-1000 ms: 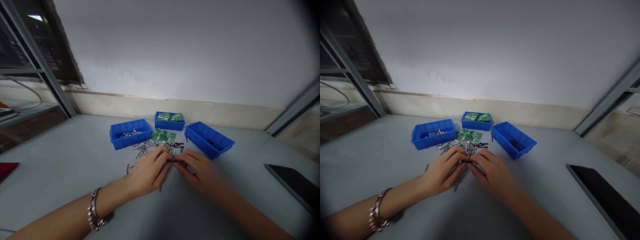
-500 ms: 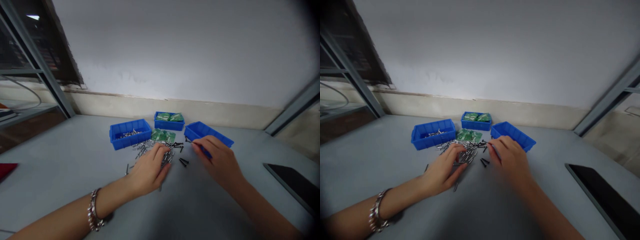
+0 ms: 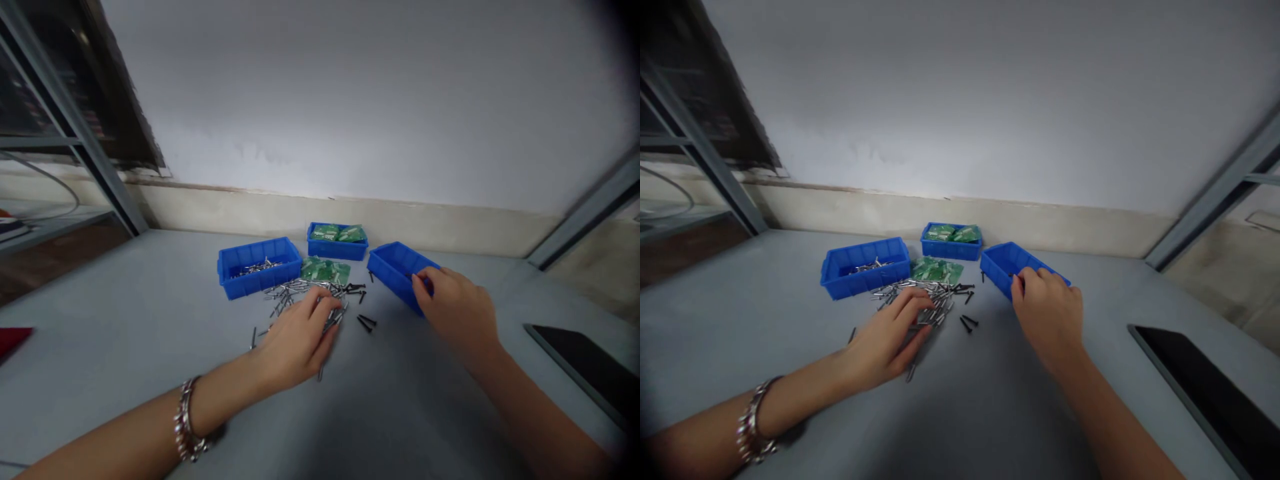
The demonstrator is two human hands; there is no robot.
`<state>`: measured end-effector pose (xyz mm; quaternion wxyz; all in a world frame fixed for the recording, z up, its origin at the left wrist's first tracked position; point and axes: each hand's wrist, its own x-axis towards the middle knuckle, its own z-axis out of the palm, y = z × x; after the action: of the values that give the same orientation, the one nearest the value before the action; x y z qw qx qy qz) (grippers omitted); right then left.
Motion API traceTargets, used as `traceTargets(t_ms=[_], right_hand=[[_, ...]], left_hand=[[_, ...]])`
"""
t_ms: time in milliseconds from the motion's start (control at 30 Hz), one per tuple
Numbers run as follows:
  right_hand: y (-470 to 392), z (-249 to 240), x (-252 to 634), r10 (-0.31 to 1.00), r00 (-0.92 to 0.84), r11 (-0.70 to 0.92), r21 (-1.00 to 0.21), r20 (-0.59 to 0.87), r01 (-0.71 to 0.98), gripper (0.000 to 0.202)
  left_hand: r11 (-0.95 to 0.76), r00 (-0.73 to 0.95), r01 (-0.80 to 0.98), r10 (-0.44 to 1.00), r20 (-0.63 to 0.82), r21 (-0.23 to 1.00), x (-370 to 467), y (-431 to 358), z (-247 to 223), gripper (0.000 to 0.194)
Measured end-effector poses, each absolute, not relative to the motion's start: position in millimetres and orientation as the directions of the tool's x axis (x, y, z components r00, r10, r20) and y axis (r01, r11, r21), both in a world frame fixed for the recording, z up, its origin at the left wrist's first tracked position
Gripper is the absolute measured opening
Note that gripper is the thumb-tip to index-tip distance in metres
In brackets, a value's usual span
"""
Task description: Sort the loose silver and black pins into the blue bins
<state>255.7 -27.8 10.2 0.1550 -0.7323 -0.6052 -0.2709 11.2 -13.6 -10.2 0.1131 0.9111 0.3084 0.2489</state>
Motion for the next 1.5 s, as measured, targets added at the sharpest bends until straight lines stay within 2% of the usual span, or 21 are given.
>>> traceTargets(t_ms=[133,300,500,700,833,900,1000,1067,1133,1300,1500], right_hand=[[-26,7,257,0.842,0.132,-0.227,0.122,0.523,0.966,0.028],[-25,5,260,0.837,0.110,-0.237,0.174,0.536,0.956,0.030],[-25,6,264,0.823,0.168,-0.321,0.201,0.542,0.926,0.031],[-25,3,265,0.839,0.170,-0.313,0.203,0.517,0.928,0.039],[-25,4,266,0.838,0.154,-0.296,0.201,0.523,0.934,0.035],[-24,5,264,0.822,0.109,-0.243,0.172,0.559,0.955,0.031],[-22,3,254,0.817,-0.038,0.001,0.064,0.576,0.998,0.025],[-23,-2,244,0.838,-0.140,0.178,-0.022,0.528,0.984,0.023],[-24,-8,234,0.862,-0.211,0.275,-0.076,0.461,0.959,0.020],[-23,-25,223,0.862,-0.243,0.331,-0.132,0.445,0.934,0.017],[-18,-30,226,0.878,-0.214,0.360,-0.295,0.428,0.885,0.014]], left_hand=[[-0.796,0.694,0.500,0.604,0.393,0.342,11,-13,-9,0.026],[-0.800,0.700,0.503,0.599,0.388,0.328,11,-14,-9,0.025],[-0.802,0.706,0.506,0.597,0.381,0.317,11,-15,-9,0.024],[-0.801,0.708,0.508,0.598,0.376,0.318,11,-15,-8,0.022],[-0.805,0.712,0.495,0.592,0.378,0.327,11,-15,-9,0.022],[-0.805,0.715,0.491,0.591,0.374,0.334,11,-15,-9,0.022],[-0.804,0.720,0.492,0.591,0.363,0.332,10,-16,-7,0.022],[-0.804,0.723,0.495,0.591,0.357,0.329,11,-16,-7,0.022],[-0.802,0.723,0.499,0.594,0.352,0.328,11,-16,-6,0.022],[-0.801,0.725,0.500,0.595,0.347,0.329,11,-16,-6,0.021],[-0.801,0.726,0.502,0.595,0.344,0.326,11,-16,-7,0.021]])
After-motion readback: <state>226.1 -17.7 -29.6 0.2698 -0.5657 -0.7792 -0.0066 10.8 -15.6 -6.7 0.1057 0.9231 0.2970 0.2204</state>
